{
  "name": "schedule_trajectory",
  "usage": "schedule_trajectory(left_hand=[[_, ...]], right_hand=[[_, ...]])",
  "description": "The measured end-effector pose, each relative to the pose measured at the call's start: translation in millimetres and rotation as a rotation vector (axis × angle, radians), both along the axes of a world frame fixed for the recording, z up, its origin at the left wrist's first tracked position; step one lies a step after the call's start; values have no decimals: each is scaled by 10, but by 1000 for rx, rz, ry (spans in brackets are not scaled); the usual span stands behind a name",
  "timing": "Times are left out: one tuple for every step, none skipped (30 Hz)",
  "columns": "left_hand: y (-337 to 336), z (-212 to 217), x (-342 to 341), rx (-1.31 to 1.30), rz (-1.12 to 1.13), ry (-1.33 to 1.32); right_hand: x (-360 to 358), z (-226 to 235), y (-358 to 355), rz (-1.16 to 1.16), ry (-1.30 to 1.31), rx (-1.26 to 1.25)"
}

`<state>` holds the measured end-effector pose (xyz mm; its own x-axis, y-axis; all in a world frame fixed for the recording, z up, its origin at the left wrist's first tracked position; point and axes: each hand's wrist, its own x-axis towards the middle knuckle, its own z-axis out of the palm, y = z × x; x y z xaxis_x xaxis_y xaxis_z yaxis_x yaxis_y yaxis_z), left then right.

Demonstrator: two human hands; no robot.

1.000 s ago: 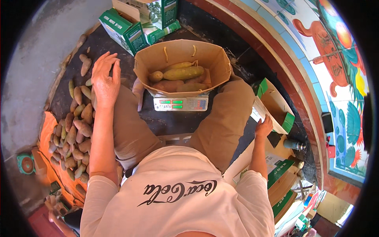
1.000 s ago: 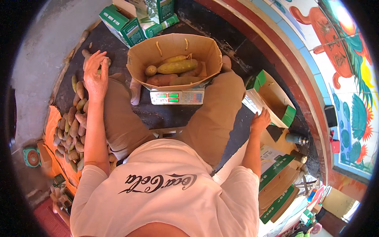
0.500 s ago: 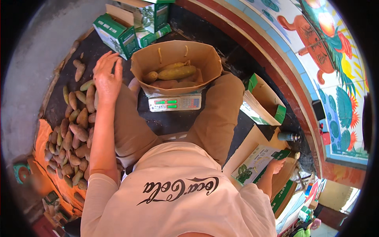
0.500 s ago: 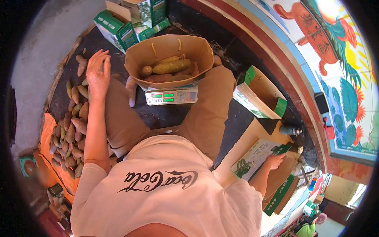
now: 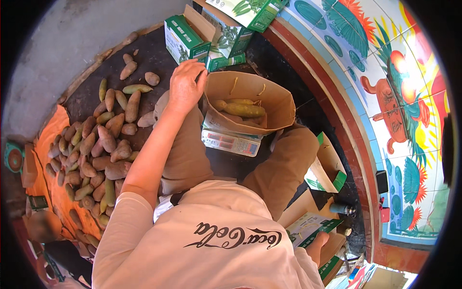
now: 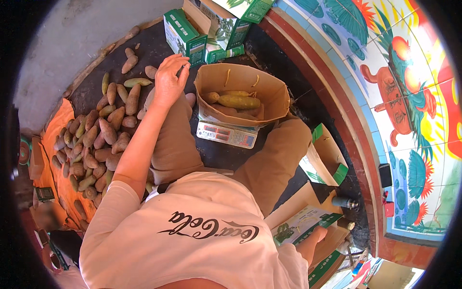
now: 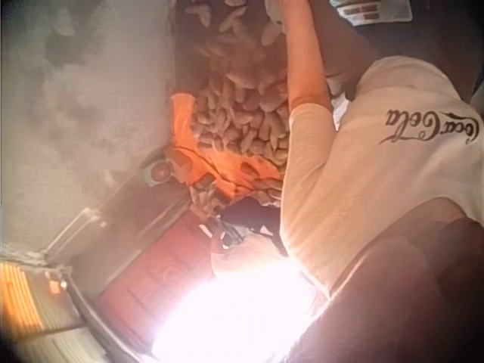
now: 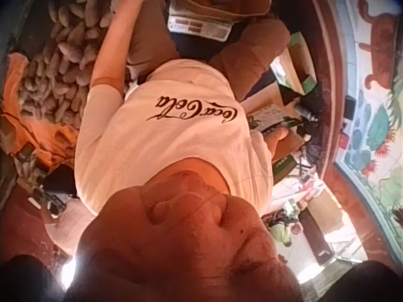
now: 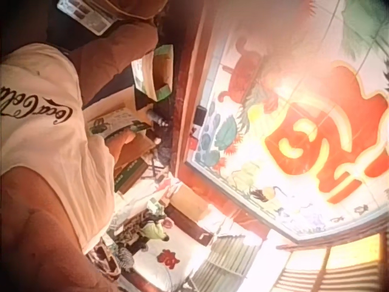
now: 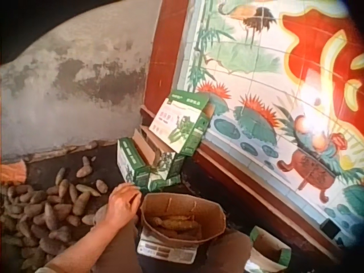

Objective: The person sets up cardboard boxes and bags on a digital scale, then selects root vegetables from a pile on the floor and packs them into the containers by hand.

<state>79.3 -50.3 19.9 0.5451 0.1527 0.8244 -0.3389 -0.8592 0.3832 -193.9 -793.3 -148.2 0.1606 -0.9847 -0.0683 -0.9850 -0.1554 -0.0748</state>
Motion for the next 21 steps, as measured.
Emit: schedule_trajectory(left_hand=[[2, -12, 0, 0, 5, -2], [-2, -22, 8, -16, -2, 1], [-16, -31, 20, -33, -11, 3], [-28, -34, 18, -29, -9, 2], [-23, -42, 5, -4, -1, 16], [-23, -51, -2, 17, 5, 29], [-54, -61, 15, 18, 2, 27], [-85, -69, 30, 39, -17, 42], [-85, -58, 9, 70, -27, 62], [-80, -39, -7, 87, -20, 64], [-92, -28, -3, 121, -46, 74], [-92, -13, -7, 158, -70, 84], [-148, -54, 66, 150, -94, 74], [-146, -53, 74, 124, -93, 91], [-134, -50, 81, 97, -90, 109], [-148, -47, 94, 109, -89, 107], [-148, -41, 93, 81, -96, 123], [-143, -33, 91, 52, -102, 138], [-134, -34, 83, 64, -97, 140], [-112, -32, 80, 70, -96, 160], [-98, -23, 77, 73, -100, 179]], right_hand=[[27, 14, 13, 5, -2, 0], [35, 32, 26, -1, -4, 73], [28, 52, 40, -9, -7, 147], [51, 95, 121, -7, -8, 150], [135, 160, 327, -13, 10, 48], [221, 277, 548, -20, 26, -58], [251, 357, 669, -24, 24, -56], [280, 410, 768, -21, 70, -217], [328, 418, 850, -9, 119, -368], [394, 425, 912, -1, 120, -352], [416, 446, 969, 160, 73, -542], [444, 423, 1017, 325, 21, -728], [445, 399, 942, 299, 24, -738], [588, 300, 869, 437, -88, -850], [705, 205, 814, 576, -204, -960], [819, 135, 812, 573, -211, -949], [1017, 158, 903, 720, -318, -865], [1245, 193, 1001, 864, -427, -776], [1463, 270, 1199, 877, -414, -680], [1691, 364, 1467, 890, -401, -585], [1890, 441, 1695, 973, -475, -532]])
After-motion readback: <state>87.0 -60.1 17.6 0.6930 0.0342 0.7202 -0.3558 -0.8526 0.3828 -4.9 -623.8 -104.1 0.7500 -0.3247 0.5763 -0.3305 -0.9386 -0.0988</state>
